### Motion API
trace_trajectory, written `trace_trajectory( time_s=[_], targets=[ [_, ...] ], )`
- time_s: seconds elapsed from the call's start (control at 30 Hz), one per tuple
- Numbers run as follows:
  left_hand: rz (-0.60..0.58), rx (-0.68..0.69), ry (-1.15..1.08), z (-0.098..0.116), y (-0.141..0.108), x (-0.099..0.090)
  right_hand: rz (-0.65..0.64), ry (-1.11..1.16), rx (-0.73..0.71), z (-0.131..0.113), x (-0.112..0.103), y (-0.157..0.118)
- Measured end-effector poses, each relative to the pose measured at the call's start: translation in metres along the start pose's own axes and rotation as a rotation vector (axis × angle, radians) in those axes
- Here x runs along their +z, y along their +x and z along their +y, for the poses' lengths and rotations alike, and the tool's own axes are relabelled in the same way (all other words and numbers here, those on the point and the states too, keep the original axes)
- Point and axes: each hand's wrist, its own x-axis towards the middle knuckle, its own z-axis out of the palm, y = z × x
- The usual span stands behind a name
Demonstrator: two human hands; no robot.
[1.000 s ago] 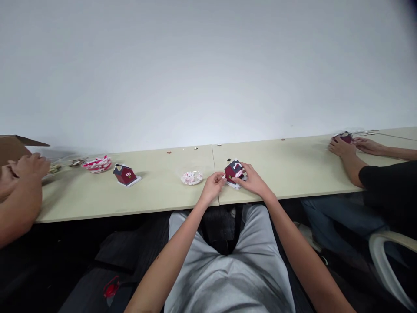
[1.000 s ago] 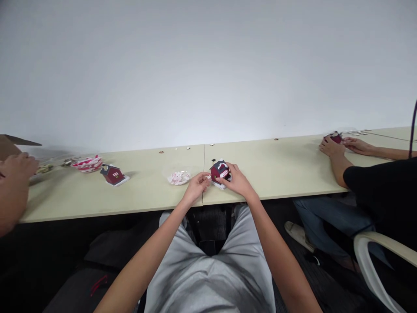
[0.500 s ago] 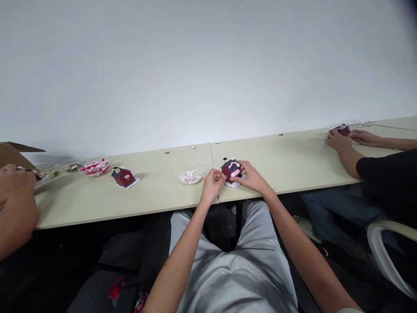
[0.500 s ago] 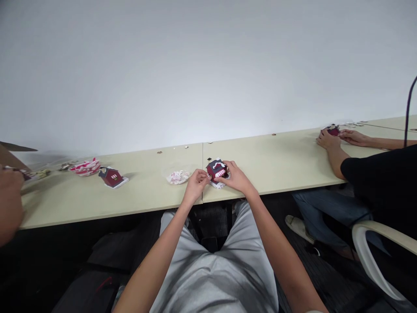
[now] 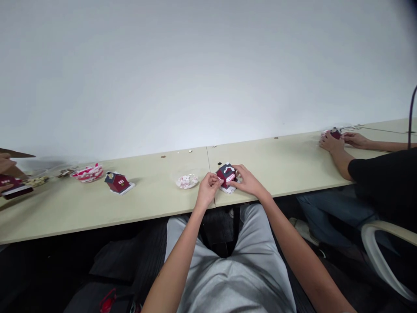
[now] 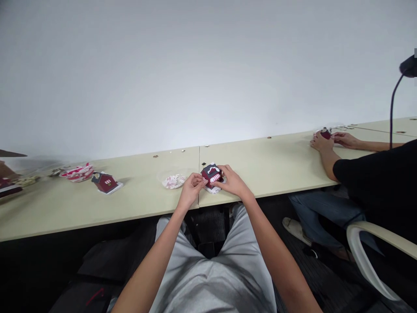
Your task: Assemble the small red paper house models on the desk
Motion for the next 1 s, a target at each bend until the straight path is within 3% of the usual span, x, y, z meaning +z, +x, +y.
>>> trace_trajectory(
  time_s=[0.43,0.83,1.0],
  targets=[
    [0.015,-0.017,0.013,0.002,-0.001,0.0,-0.013,0.036,-0.051,0.001,-0.002,0.0],
    [-0.046,-0.032,0.025,-0.002,0.002,-0.003,0.006,0.086,0.065,-0.002,0.001,-0.001],
    [0.068,-0.045,0.029,-0.009,0.004,-0.006,0.017,0.137,0.086,-0.002,0.002,-0.001]
  ],
)
